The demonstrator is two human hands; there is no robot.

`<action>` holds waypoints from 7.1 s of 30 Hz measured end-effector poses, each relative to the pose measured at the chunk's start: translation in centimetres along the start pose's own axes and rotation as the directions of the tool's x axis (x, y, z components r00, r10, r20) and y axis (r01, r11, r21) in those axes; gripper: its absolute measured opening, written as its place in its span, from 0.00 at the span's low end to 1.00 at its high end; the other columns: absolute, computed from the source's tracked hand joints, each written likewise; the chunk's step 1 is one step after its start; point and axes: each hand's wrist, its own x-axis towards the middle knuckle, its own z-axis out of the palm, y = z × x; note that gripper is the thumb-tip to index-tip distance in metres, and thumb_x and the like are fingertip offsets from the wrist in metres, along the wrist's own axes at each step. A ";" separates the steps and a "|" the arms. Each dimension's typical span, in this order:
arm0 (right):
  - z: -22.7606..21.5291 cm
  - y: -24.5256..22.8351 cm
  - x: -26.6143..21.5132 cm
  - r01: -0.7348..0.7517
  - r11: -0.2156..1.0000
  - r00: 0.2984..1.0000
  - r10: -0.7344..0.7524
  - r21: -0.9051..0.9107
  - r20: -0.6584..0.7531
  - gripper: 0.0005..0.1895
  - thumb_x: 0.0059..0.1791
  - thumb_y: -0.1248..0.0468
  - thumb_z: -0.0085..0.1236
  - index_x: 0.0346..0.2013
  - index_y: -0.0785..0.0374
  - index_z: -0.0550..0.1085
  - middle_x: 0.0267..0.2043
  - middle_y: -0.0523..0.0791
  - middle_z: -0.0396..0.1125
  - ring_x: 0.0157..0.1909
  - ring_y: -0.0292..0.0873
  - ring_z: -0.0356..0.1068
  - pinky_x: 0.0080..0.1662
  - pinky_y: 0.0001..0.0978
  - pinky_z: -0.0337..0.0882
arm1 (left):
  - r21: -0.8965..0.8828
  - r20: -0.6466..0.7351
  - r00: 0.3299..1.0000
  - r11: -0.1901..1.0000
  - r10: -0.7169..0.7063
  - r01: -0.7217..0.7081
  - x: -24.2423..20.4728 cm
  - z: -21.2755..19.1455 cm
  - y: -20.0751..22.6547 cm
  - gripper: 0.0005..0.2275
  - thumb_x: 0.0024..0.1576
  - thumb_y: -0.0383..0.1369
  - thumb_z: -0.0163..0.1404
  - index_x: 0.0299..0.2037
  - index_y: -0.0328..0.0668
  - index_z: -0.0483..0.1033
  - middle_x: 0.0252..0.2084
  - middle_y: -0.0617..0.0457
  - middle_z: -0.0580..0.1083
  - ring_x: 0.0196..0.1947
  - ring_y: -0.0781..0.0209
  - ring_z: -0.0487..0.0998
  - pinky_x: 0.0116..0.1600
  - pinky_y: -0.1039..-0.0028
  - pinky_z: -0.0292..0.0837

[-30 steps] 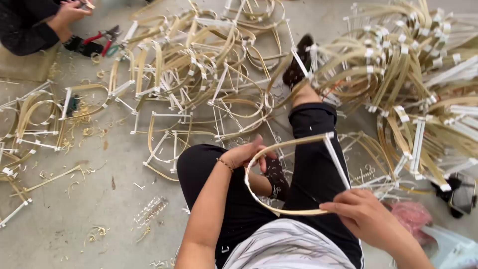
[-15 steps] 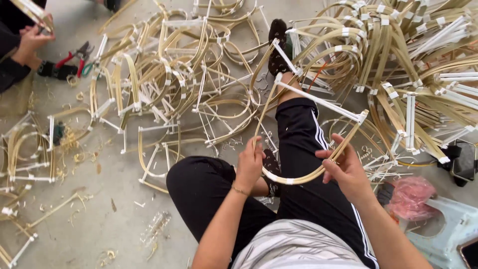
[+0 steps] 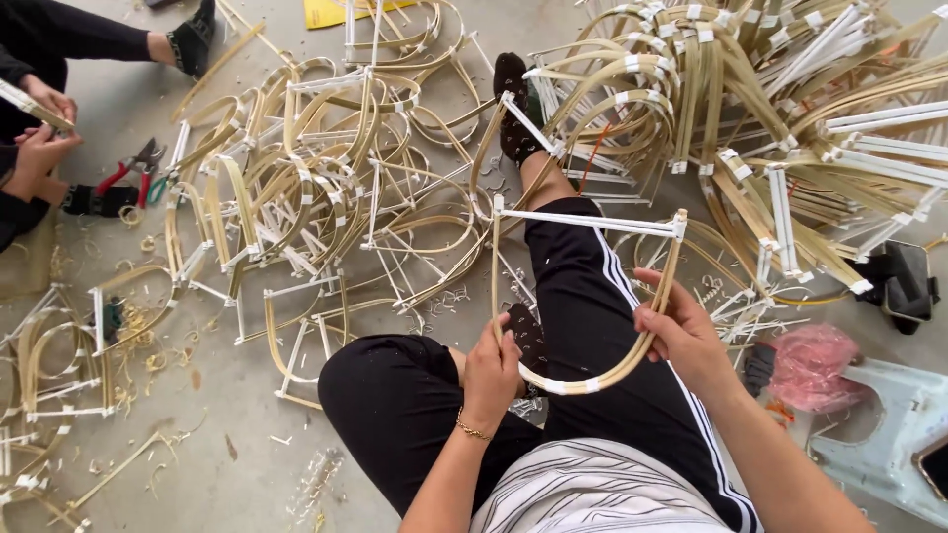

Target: The person is assembling small bamboo frames using wire ties and cutting tools on a workshop floor.

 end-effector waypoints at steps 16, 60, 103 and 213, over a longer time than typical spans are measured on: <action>3.2 -6.1 -6.5 0.299 0.852 0.947 -0.208 -0.429 0.246 0.30 0.44 0.73 0.62 0.62 0.66 0.70 0.26 0.34 0.61 0.23 0.25 0.53 0.28 0.19 0.56 | -0.428 0.106 0.994 0.900 -0.037 0.080 4.7 -2.4 1.2 0.07 0.67 0.31 0.48 0.45 0.33 0.76 0.37 0.55 0.80 0.37 0.69 0.81 0.43 0.76 0.79; 1.3 -1.2 1.2 -0.358 0.885 0.635 0.464 -0.296 0.617 0.27 0.55 0.51 0.43 0.15 0.63 0.67 0.14 0.41 0.57 0.17 0.35 0.54 0.22 0.29 0.54 | 0.385 0.276 0.572 0.456 0.773 -0.802 -3.3 -5.0 12.1 0.09 0.61 0.30 0.54 0.50 0.37 0.79 0.37 0.54 0.73 0.36 0.60 0.75 0.44 0.69 0.68; -17.6 34.1 -6.0 -0.755 0.257 0.654 0.345 -0.603 -0.673 0.62 0.43 0.32 0.60 0.74 0.69 0.45 0.73 0.62 0.50 0.69 0.67 0.55 0.64 0.54 0.61 | 0.476 0.111 0.948 0.822 0.297 -0.313 4.9 -6.8 11.1 0.22 0.65 0.21 0.44 0.71 0.40 0.63 0.45 0.44 0.77 0.34 0.59 0.76 0.37 0.74 0.72; 9.9 -6.4 -1.2 0.672 0.623 0.735 -0.491 -0.401 0.467 0.23 0.45 0.75 0.55 0.55 0.64 0.74 0.55 0.48 0.72 0.57 0.47 0.73 0.58 0.36 0.72 | -0.308 0.238 0.877 0.889 0.416 -0.339 0.5 -5.1 5.5 0.16 0.69 0.26 0.47 0.63 0.38 0.56 0.42 0.46 0.79 0.39 0.60 0.81 0.46 0.75 0.76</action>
